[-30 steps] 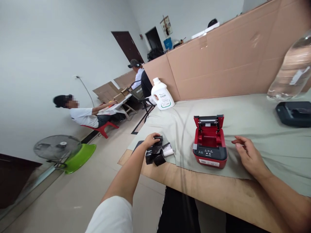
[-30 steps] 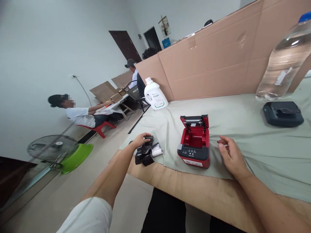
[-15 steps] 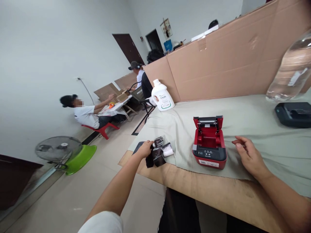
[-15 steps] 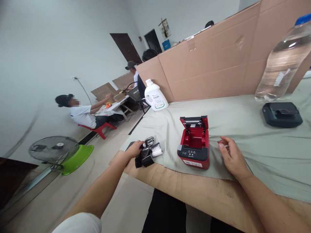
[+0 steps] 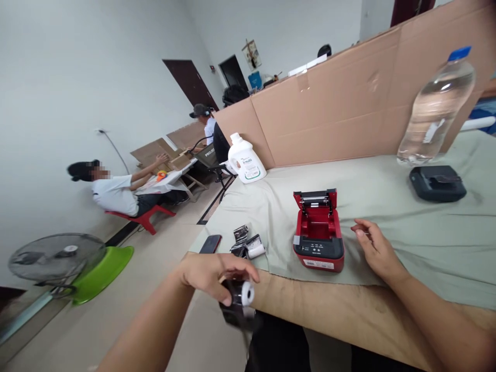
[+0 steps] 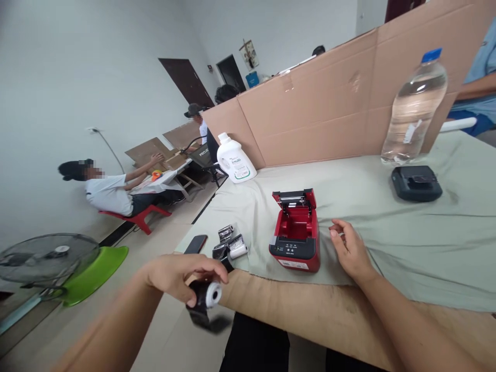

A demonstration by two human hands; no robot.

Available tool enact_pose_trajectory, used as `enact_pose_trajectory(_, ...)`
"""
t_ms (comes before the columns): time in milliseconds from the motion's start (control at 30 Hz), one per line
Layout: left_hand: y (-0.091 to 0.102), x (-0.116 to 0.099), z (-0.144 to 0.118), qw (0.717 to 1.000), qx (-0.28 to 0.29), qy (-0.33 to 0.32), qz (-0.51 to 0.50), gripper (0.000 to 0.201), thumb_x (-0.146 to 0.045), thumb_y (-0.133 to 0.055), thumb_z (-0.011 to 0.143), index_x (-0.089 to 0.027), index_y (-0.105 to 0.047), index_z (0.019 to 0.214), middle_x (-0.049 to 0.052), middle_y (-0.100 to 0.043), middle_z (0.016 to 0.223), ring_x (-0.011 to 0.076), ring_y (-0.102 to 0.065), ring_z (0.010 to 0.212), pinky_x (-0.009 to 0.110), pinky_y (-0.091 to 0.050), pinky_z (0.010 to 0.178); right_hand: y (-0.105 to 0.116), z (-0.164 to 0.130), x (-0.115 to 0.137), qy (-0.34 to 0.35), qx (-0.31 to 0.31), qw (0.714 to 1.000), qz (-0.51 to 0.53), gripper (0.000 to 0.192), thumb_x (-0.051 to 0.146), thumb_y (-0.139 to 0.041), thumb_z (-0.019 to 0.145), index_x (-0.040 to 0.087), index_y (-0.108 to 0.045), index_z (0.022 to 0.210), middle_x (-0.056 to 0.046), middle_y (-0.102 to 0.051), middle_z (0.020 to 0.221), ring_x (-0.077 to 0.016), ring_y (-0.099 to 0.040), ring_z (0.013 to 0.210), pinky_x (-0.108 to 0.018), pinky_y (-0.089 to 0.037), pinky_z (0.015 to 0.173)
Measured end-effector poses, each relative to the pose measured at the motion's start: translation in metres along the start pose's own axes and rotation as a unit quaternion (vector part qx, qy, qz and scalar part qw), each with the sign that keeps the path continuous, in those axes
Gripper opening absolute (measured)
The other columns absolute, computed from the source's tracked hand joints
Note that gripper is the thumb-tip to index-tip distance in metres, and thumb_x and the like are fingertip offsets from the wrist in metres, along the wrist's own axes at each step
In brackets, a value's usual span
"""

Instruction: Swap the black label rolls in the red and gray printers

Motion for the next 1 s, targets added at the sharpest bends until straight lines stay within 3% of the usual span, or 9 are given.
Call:
enact_pose_trajectory(67, -0.009, -0.035, 0.023, 0.996, 0.024, -0.089, -0.008, 0.051, -0.023, -0.066, 0.071, -0.023, -0.060, 0.122, 0.008, -0.066, 0.112, 0.0234, -0.062, 0.098, 0.029, -0.050, 0.083, 0.000, 0.000, 0.000, -0.007, 0.001, 1.000, -0.002, 0.045, 0.056, -0.039, 0.092, 0.021, -0.052, 0.117, -0.010, -0.067, 0.102, -0.0225, -0.064, 0.087, -0.038, -0.052, 0.076)
enact_pose_trajectory(167, -0.002, -0.072, 0.067, 0.980, -0.026, -0.193, 0.034, 0.037, -0.019, -0.056, 0.081, -0.018, -0.058, 0.118, 0.010, -0.063, 0.115, 0.0216, -0.059, 0.104, 0.032, -0.047, 0.091, 0.003, -0.001, -0.001, -0.008, -0.009, 1.000, -0.002, 0.045, 0.057, -0.038, 0.092, 0.021, -0.053, 0.116, -0.009, -0.067, 0.101, -0.0215, -0.064, 0.087, -0.037, -0.052, 0.078)
enact_pose_trajectory(267, 0.012, -0.092, 0.111, 0.961, -0.100, -0.232, 0.111, 0.030, -0.013, -0.050, 0.083, -0.018, -0.058, 0.111, 0.008, -0.060, 0.115, 0.0194, -0.056, 0.107, 0.033, -0.044, 0.095, 0.004, 0.000, -0.002, -0.005, -0.012, 1.000, -0.001, 0.045, 0.057, -0.038, 0.092, 0.021, -0.053, 0.116, -0.008, -0.068, 0.100, -0.0213, -0.064, 0.088, -0.036, -0.051, 0.079)
enact_pose_trajectory(333, 0.014, -0.100, 0.139, 0.948, -0.115, -0.233, 0.184, 0.031, -0.010, -0.049, 0.081, -0.019, -0.057, 0.109, 0.007, -0.060, 0.113, 0.0188, -0.055, 0.106, 0.034, -0.043, 0.097, 0.004, 0.000, -0.001, -0.006, -0.007, 1.000, -0.002, 0.045, 0.056, -0.039, 0.092, 0.021, -0.053, 0.115, -0.008, -0.068, 0.099, -0.0216, -0.064, 0.087, -0.037, -0.051, 0.079)
enact_pose_trajectory(533, 0.015, -0.102, 0.194, 0.930, -0.113, -0.158, 0.311, 0.034, -0.008, -0.051, 0.079, -0.021, -0.055, 0.111, 0.005, -0.062, 0.112, 0.0200, -0.058, 0.103, 0.033, -0.045, 0.092, 0.004, 0.001, 0.002, 0.000, 0.000, 1.000, 0.001, 0.044, 0.055, -0.038, 0.092, 0.021, -0.054, 0.115, -0.009, -0.067, 0.099, -0.0230, -0.064, 0.090, -0.038, -0.051, 0.080)
enact_pose_trajectory(667, 0.018, -0.093, 0.203, 0.929, -0.123, -0.067, 0.342, 0.048, -0.015, -0.060, 0.077, -0.018, -0.045, 0.122, 0.008, -0.064, 0.109, 0.0222, -0.061, 0.097, 0.032, -0.048, 0.085, 0.004, 0.000, 0.001, -0.001, -0.003, 1.000, 0.000, 0.045, 0.055, -0.037, 0.092, 0.020, -0.054, 0.115, -0.010, -0.067, 0.100, -0.0232, -0.064, 0.091, -0.038, -0.050, 0.081)
enact_pose_trajectory(767, 0.018, -0.087, 0.207, 0.924, -0.114, -0.035, 0.364, 0.047, -0.018, -0.062, 0.075, -0.016, -0.047, 0.119, 0.010, -0.064, 0.110, 0.0237, -0.062, 0.097, 0.031, -0.048, 0.081, 0.004, 0.000, 0.002, -0.003, 0.000, 1.000, 0.001, 0.044, 0.054, -0.038, 0.092, 0.021, -0.054, 0.116, -0.009, -0.067, 0.101, -0.0230, -0.064, 0.091, -0.038, -0.051, 0.081)
enact_pose_trajectory(867, 0.016, -0.084, 0.212, 0.917, -0.113, -0.033, 0.380, 0.042, -0.018, -0.062, 0.076, -0.016, -0.052, 0.116, 0.010, -0.064, 0.113, 0.0237, -0.062, 0.099, 0.031, -0.049, 0.082, 0.003, 0.000, 0.001, -0.002, 0.002, 1.000, -0.002, 0.043, 0.054, -0.038, 0.092, 0.020, -0.054, 0.116, -0.010, -0.067, 0.101, -0.0229, -0.064, 0.092, -0.038, -0.051, 0.081)
enact_pose_trajectory(1000, 0.016, -0.086, 0.215, 0.902, -0.153, -0.091, 0.392, 0.037, -0.017, -0.065, 0.076, -0.015, -0.059, 0.112, 0.011, -0.061, 0.119, 0.0239, -0.060, 0.107, 0.030, -0.048, 0.089, 0.004, 0.001, 0.000, 0.007, -0.004, 1.000, -0.013, 0.041, 0.051, -0.038, 0.094, 0.020, -0.054, 0.116, -0.009, -0.067, 0.099, -0.0223, -0.064, 0.088, -0.038, -0.052, 0.078)
Point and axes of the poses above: each hand's wrist, its own z-axis towards the middle knuckle, its own y-axis out of the back of the hand, x = y × z, the point moved 7 cm from there along z, towards the middle knuckle
